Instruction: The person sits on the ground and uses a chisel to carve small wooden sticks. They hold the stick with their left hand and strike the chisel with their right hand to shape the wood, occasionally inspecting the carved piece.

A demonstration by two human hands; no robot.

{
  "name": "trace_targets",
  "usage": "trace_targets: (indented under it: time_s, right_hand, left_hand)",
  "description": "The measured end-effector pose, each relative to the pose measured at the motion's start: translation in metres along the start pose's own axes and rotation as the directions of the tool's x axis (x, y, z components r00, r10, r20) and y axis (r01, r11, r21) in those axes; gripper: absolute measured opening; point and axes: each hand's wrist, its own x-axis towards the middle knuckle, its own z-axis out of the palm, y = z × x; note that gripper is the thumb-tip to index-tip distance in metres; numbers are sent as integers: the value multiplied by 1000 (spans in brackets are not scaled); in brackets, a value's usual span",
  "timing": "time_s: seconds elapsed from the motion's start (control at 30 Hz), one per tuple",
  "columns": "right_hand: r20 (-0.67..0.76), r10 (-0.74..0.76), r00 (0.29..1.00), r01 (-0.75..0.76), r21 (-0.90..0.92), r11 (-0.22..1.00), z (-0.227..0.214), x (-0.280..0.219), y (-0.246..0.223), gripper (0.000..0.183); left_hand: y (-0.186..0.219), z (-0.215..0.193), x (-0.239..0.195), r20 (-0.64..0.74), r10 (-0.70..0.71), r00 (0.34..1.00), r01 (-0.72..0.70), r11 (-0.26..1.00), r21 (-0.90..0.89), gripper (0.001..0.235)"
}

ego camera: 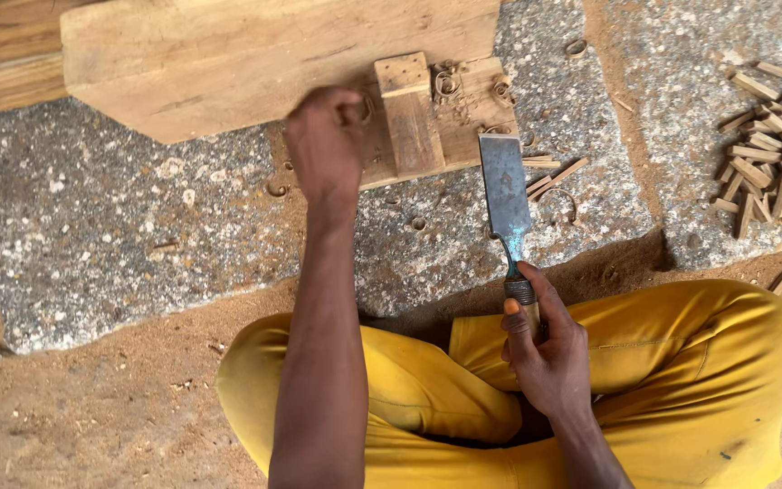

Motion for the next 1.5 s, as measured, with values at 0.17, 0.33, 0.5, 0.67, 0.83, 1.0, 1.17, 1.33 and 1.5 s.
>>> trace_targets:
  time_s: [0.17,0.33,0.5,0.67,0.83,1.0,1.17,1.33,1.5]
  right_hand:
    - [-3,-29,1000,29,-27,999,-2,0,-3,53]
    - [11,-13,1000,13,-46,999,-1,0,-3,53]
    - [5,-5,1000,5,-74,997,-3,-1,-3,54]
    - [4,11,1000,-10,-18,1000,-3,3,0,54]
    - [12,35,999,-35,-27,999,1,1,-3,55]
    - [19,61,998,-61,-39,997,-3,3,-1,55]
    - [8,67,998,-67,30,997,-3,5,-4,55]
    - [21,61,998,-62,41,997,-2,2,-5,55]
    - [23,54,998,-55,53,997,-3,2,-3,54]
  left_hand:
    - [1,-39,1,-232,33,972,0,990,138,21]
    - [25,-23,-8,69,-99,993,101,994,-30,20]
    - [26,-36,-4,217,-317,923,293,946,136,19]
    - [3,-80,5,-131,-40,991,65,980,189,23]
    - [18,-50,-9,42,-50,998,59,974,-219,17]
    - [41,-50,-2,251,-265,931,283,958,-38,24]
    - [46,-56,-6,328,-297,897,290,954,71,32]
    - [17,-26,-3,246,-82,966,75,996,40,35]
    - [8,-21,-7,248,-285,926,336,922,-195,43]
